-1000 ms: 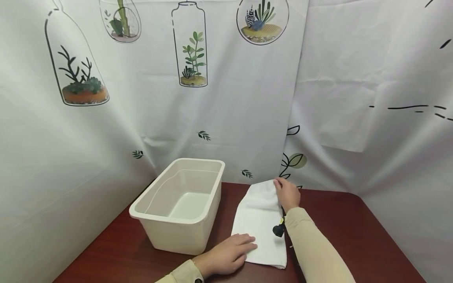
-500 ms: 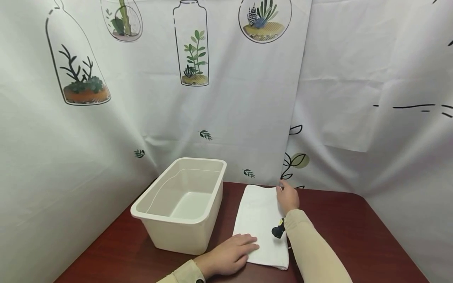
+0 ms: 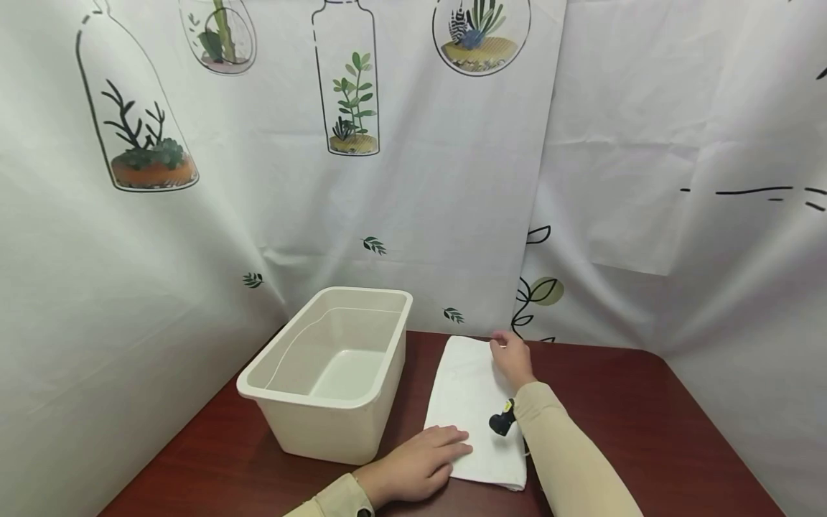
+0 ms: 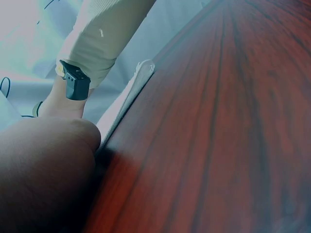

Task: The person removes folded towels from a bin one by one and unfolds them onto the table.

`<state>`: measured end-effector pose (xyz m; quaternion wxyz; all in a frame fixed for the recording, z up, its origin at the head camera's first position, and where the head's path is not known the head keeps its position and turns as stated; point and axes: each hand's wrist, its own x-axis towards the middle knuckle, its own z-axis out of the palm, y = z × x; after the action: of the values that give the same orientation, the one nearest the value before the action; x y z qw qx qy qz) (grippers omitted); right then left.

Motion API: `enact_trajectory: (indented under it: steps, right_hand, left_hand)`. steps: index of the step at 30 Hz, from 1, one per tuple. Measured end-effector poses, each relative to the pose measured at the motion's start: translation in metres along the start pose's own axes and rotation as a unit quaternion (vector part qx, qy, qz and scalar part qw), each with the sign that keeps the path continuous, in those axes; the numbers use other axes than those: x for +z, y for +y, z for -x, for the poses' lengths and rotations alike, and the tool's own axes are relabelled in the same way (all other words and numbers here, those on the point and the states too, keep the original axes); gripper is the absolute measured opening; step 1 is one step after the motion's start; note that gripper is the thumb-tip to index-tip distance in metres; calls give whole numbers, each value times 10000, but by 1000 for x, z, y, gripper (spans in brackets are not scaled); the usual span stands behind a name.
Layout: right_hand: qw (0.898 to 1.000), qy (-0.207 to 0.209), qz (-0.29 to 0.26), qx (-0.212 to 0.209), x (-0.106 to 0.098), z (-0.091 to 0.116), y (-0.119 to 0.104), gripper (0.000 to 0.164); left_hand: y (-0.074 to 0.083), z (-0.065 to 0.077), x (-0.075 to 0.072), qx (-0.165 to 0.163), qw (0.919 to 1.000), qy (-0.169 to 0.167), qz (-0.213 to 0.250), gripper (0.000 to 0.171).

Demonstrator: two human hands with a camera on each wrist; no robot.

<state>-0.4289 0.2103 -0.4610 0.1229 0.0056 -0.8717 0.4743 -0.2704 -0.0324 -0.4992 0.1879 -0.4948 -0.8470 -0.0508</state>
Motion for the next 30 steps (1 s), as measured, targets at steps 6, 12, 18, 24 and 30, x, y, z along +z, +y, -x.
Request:
enact_trajectory:
  steps: [6, 12, 18, 24, 30]
  right_hand:
    - [9813, -1142, -1475, 482, 18, 4, -4, 35]
    - [9443, -1471, -2606, 1368, 28, 7, 5, 43]
    - [9166, -1163, -3419, 1718, 18, 2, 9, 61]
    - [9271, -699, -3305, 1624, 1, -7, 16, 59]
    - [9710, -384, -2080, 1112, -12, -2, 12, 55]
  left_hand:
    - [-2, 0, 0, -21, 10000, -88, 33, 37]
    - [-3, 0, 2, 55, 10000, -37, 45, 37]
    - [0, -2, 0, 84, 9998, -63, 141, 37]
    - [2, -3, -2, 61, 9997, -139, 177, 37]
    - [-1, 0, -3, -76, 9985, -425, 350, 41]
